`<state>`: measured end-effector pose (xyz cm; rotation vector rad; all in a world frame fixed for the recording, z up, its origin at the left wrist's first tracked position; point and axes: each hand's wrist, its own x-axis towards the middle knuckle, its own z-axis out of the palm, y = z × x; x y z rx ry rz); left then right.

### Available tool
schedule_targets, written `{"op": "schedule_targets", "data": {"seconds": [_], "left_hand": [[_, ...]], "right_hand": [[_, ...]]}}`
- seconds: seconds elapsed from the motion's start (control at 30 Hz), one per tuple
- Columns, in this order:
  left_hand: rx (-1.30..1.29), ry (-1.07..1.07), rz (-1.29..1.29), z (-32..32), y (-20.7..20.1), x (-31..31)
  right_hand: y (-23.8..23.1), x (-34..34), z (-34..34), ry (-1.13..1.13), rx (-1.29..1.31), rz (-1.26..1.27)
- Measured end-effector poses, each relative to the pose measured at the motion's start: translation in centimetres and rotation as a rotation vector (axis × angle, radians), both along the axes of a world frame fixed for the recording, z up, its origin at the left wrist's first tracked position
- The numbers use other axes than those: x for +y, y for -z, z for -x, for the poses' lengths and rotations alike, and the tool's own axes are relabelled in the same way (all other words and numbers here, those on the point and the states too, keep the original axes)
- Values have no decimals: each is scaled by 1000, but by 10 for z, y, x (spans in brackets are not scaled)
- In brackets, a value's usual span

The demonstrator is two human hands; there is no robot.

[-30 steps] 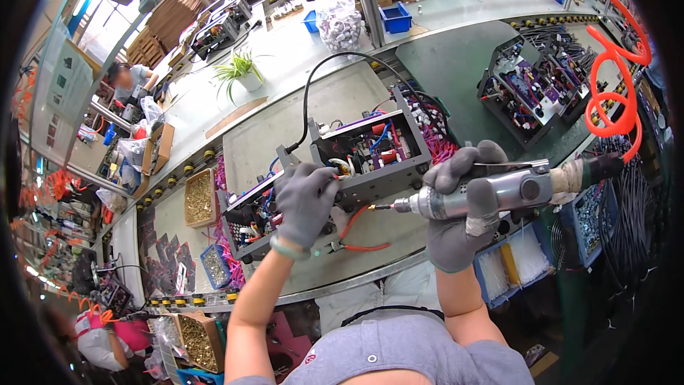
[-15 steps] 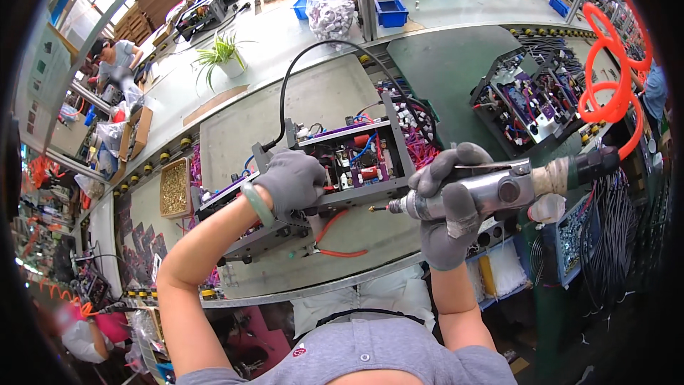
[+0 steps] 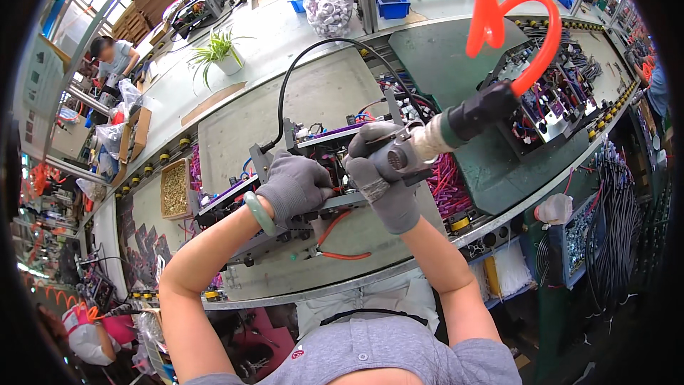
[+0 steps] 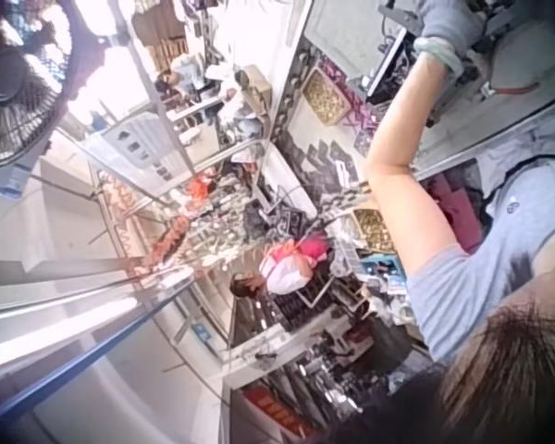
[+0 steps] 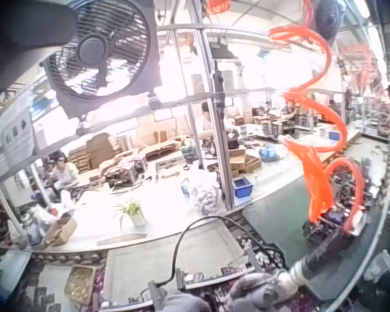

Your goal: The person assembles an electronic device by connecting various colored wires to a circuit board inside a metal casing. They use pliers to strip and cut wires, and a pneumatic screwdriver to secure components. The task involves precise hand movements to route and attach wires to specific terminals.

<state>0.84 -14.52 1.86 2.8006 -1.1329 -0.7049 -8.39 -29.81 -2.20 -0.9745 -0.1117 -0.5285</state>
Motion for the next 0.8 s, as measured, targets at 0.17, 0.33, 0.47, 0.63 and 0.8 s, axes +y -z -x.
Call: {"op": "schedule_targets", "data": {"seconds": [0.17, 0.33, 0.47, 0.63, 0.8], "left_hand": [[-14, 29, -11, -2, 2, 0], [-14, 27, -31, -3, 1, -2], [-14, 31, -48, -3, 0, -2], [-71, 56, -26, -1, 6, -4], [-177, 120, 253, -3, 29, 8]], "right_hand": [[3, 8, -5, 35, 5, 268], [3, 12, -5, 43, -30, 317], [13, 8, -3, -9, -25, 323], [-2, 11, -20, 19, -156, 723], [-12, 29, -30, -109, 42, 358]]}}
